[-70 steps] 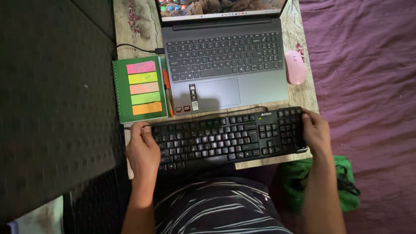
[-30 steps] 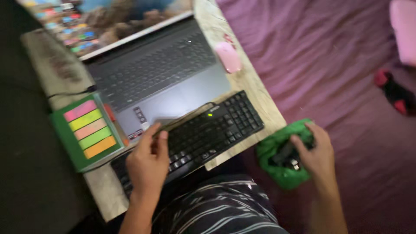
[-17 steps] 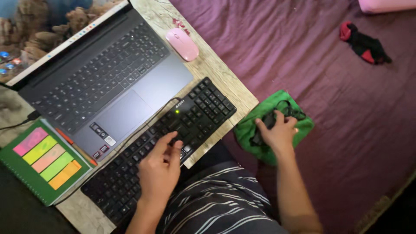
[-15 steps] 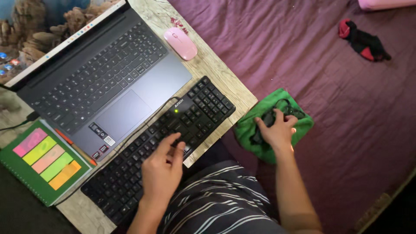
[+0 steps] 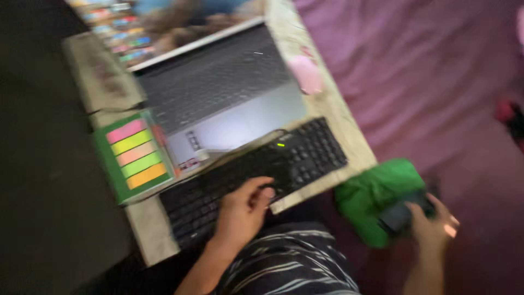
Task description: The person sits at a small table with a laptop and wipes an external keyboard with a green cloth, turning it over to clean its underside. They plug the keyboard's cable into the laptop, arrange a notebook beside it, and handle a pink mouse, positioning the peripherals around the laptop.
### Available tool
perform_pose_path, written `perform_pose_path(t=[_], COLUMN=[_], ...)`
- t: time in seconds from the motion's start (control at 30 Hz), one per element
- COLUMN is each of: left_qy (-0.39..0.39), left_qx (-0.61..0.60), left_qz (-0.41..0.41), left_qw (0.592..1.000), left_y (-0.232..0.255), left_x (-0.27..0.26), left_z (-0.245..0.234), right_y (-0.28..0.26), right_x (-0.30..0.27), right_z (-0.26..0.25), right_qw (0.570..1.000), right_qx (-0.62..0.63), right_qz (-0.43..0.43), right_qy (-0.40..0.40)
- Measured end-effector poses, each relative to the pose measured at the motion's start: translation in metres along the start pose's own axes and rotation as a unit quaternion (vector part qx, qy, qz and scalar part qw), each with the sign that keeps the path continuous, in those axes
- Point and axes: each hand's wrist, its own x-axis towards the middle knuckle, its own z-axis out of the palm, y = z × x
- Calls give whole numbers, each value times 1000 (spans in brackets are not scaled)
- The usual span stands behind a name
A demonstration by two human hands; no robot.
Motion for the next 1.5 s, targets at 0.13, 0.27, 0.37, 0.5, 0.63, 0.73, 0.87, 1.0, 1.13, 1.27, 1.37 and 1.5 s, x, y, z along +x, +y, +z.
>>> perform_pose_path(t=[0.13, 0.27, 0.37, 0.5, 0.63, 0.73, 0.87, 1.0, 1.13, 1.27, 1.37, 1.5], left_qy=[-12, -6, -7, -12, -40, -26, 107, 224, 237, 345, 371, 381], left_qx=[-55, -72, -97, -164, -296, -392, -535, -595, -516, -254, -113, 91], left_qz=[13, 48, 47, 53, 33, 52, 29, 15, -32, 41, 64, 61], left_qw=[998, 996, 994, 985, 954, 918, 838, 772, 822, 903, 919, 918], left_y=[3, 5, 3, -2, -5, -10, -37, -77, -125, -162, -174, -169], left_x=[-3, -4, -3, -1, -2, -2, 14, 52, 90, 113, 114, 92], left_z=[3, 0, -7, -16, -21, -33, -64, -108, -155, -166, -160, -156], right_y=[7, 3, -15, -112, -265, -387, -490, -540, -582, -628, -660, -683], right_x=[21, 33, 41, 51, -12, -80, -167, -203, -215, -225, -234, -245], right_z=[-12, -20, -29, -37, -15, 33, 91, 145, 216, 282, 325, 372], right_qw=[982, 993, 984, 930, 860, 796, 726, 643, 628, 700, 761, 788], right_qx=[142, 86, 137, 269, 373, 375, 318, 353, 408, 370, 292, 216], right_qz=[-112, -34, -42, -75, -132, -204, -415, -466, -453, -433, -454, -507], right_qy=[-59, -78, -111, -239, -323, -429, -448, -495, -484, -431, -360, -275])
